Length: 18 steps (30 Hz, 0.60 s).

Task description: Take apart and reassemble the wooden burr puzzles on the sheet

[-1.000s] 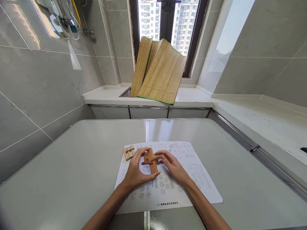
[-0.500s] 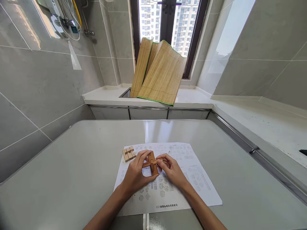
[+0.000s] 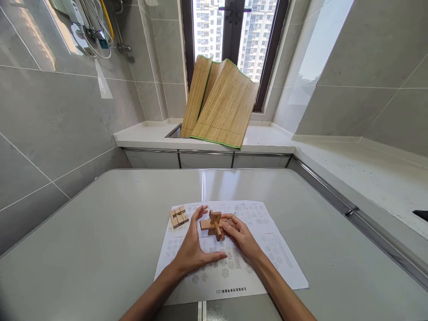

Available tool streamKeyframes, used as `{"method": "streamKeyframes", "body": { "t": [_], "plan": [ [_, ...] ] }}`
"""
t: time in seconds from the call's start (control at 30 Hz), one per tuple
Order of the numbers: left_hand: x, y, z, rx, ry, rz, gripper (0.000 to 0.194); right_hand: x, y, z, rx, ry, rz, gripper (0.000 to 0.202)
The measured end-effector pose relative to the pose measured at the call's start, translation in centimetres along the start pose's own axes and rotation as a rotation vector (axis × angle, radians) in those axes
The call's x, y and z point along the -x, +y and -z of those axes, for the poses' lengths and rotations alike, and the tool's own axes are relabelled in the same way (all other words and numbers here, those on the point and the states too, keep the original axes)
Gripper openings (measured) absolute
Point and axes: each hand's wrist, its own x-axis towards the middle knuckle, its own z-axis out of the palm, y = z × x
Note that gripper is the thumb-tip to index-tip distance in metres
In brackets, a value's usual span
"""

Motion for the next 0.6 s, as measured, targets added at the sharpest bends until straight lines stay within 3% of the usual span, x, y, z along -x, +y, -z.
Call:
{"method": "streamKeyframes", "body": {
  "t": [0.1, 0.23, 0.5, 0.6],
  "plan": [
    [-0.15, -0.09, -0.21, 0.071, -0.025, 0.097, 0.11, -0.07, 0.11, 0.01, -0.05, -0.021, -0.032, 0.036],
    [-0.42, 0.18, 0.07, 0.049, 0.003, 0.055, 0.086, -0.07, 0.14, -0.07, -0.087, -0.052, -0.059, 0.031],
    [-0.31, 0.65, 0.42, -0.017, 0.009, -0.137, 0.089, 0.23, -0.12, -0.24, -0.141, -0.097, -0.092, 0.035],
    [-0.35, 0.6, 0.43, -0.037, 0.004, -0.131, 0.088, 0.12, 0.35, 0.06, -0.155, -0.089, -0.086, 0.034]
  ]
}}
